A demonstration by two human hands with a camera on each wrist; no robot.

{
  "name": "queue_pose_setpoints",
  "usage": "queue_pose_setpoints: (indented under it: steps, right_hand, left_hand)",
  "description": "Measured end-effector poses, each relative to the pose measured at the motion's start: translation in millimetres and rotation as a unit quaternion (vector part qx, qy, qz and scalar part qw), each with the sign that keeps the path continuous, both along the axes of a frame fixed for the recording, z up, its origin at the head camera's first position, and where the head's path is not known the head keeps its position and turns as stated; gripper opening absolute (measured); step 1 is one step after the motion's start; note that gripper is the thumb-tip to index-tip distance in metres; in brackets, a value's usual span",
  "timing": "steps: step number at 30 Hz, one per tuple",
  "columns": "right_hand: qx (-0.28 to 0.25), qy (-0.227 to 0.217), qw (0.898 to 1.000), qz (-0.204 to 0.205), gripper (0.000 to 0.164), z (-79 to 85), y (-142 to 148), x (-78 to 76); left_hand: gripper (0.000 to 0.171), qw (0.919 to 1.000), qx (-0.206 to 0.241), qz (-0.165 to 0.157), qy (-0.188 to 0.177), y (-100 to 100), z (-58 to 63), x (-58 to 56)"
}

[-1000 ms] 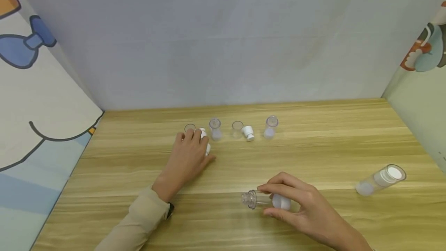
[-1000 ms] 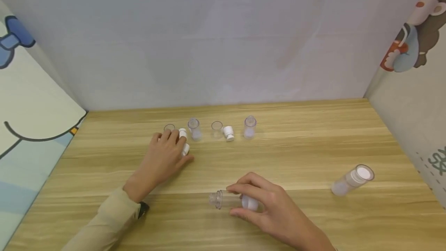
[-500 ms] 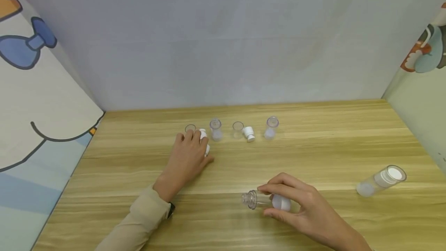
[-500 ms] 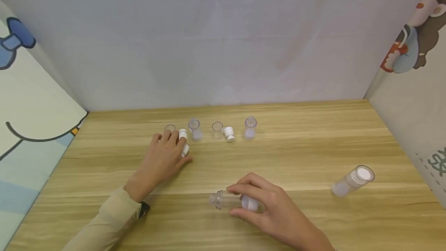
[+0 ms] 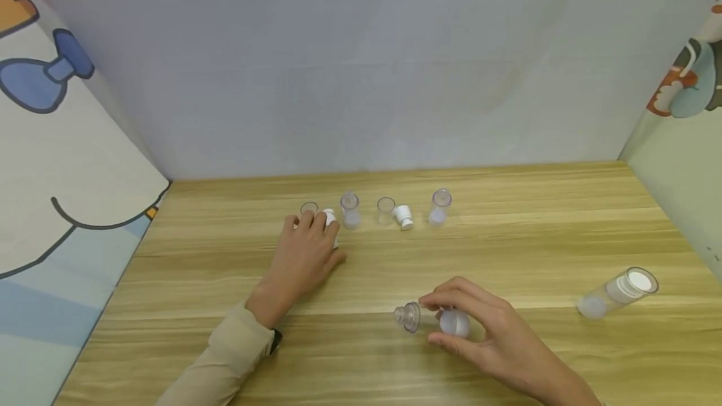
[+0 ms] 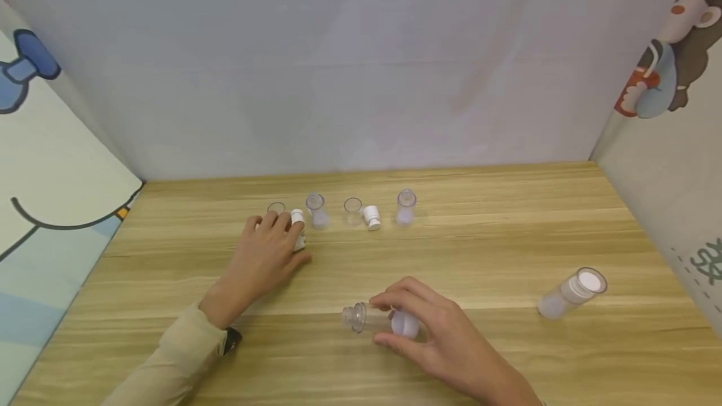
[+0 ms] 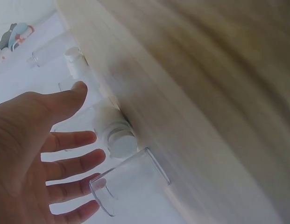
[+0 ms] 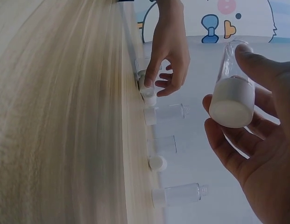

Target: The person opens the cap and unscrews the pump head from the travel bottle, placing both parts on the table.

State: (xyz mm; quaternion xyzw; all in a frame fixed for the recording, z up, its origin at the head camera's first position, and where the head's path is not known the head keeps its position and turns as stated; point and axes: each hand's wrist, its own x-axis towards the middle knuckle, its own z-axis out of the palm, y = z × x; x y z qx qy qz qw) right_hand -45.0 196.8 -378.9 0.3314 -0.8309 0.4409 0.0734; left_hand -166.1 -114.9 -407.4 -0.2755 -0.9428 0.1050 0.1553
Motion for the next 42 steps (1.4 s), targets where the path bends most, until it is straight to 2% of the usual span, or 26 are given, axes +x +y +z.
queue_pose_setpoints:
  steps: [6,16,21,28,30,36,42]
  right_hand:
    - [0.004,-0.007,1.000,-0.008,0.047,-2.6,-0.2,-1.3]
    - [0.003,-0.011,1.000,-0.025,0.049,-4.9,-1.5,-7.3]
    - [0.002,-0.014,0.999,-0.034,0.050,-3.3,-5.5,-12.0]
    - [-0.027,0.009,0.999,-0.043,0.049,-0.8,-15.6,-25.2]
    - [-0.035,-0.004,0.998,-0.050,0.046,-0.8,-19.2,-29.5]
    - [-0.063,-0.089,0.992,-0.062,0.038,-2.1,-32.7,-44.7]
    - [-0.074,-0.144,0.985,-0.062,0.040,-3.9,-51.3,-64.6]
  left_hand:
    - [0.046,0.9997,0.015,0.000,-0.018,-0.7,5.2,0.8]
    - [0.044,0.9997,0.022,-0.009,0.001,-1.2,11.4,4.0]
    - [0.040,0.9990,0.044,-0.003,0.003,-3.3,15.0,9.8]
    - [0.029,0.9960,0.087,-0.010,0.017,-7.5,19.4,21.0]
    - [0.028,0.9954,0.093,-0.010,0.019,-8.4,20.0,24.2]
    - [0.031,0.9957,0.090,-0.004,0.020,-11.6,23.3,34.1]
    - [0.029,0.9961,0.088,-0.004,0.012,-13.8,29.6,42.5]
